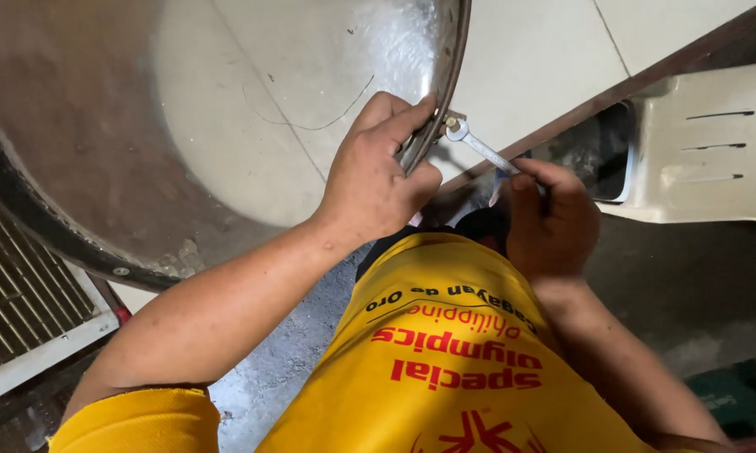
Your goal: Using a wrench to adjust bolts on a large vat and checking the soapy water mixture inside.
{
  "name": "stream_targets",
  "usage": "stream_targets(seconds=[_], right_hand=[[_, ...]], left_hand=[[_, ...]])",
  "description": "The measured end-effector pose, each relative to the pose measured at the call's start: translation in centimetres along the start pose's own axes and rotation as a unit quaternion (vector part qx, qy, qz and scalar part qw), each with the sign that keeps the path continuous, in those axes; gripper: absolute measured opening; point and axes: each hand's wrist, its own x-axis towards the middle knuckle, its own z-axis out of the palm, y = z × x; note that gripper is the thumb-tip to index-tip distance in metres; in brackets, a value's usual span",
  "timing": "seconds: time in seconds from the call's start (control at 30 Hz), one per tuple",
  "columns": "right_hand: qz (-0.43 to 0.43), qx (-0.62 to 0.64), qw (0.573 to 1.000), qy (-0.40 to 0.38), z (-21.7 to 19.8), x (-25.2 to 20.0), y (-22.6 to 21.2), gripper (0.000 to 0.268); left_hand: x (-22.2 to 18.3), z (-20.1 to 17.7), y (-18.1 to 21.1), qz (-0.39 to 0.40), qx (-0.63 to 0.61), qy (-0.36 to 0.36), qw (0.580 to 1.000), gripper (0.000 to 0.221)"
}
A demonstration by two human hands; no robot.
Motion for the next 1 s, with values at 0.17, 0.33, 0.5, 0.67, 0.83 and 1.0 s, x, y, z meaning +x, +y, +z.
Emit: stream_targets(seconds=[0.17, 0.33, 0.5, 0.67, 0.83, 1.0], right_hand=[[0.068, -0.05, 0.996, -0.01, 0.6, -2.2, -0.3, 0.015], [0.14, -0.02, 0.986, -0.088, 0.7, -2.3, -4.7, 0.02], [0.11, 0.118, 0.968, -0.19, 1.2, -1.8, -5.9, 0.022], [0.12, 0.242, 0.943, -0.194, 0.4, -0.3, -5.9, 0.014], [0.175, 0.073, 0.954, -0.234, -2.2, 3.6, -2.0, 0.018], [0.23, 0.007, 0.897, -0.378, -4.7, 13.7, -3.2, 0.004]], left_hand=[[-0.3, 0.0, 0.6, -0.007, 0.007, 0.01, 1.0, 0.055], [-0.1, 0.2, 1.0, -0.009, 0.007, 0.019, 1.0, 0.055], [0.4, -0.2, 1.8, -0.04, 0.03, -0.026, 0.998, 0.047], [0.3, 0.1, 1.1, -0.018, 0.03, -0.02, 0.999, 0.051], [0.1, 0.7, -0.1, 0.038, 0.04, 0.014, 0.998, 0.071], [0.1, 0.6, -0.4, 0.025, 0.04, 0.009, 0.999, 0.065]])
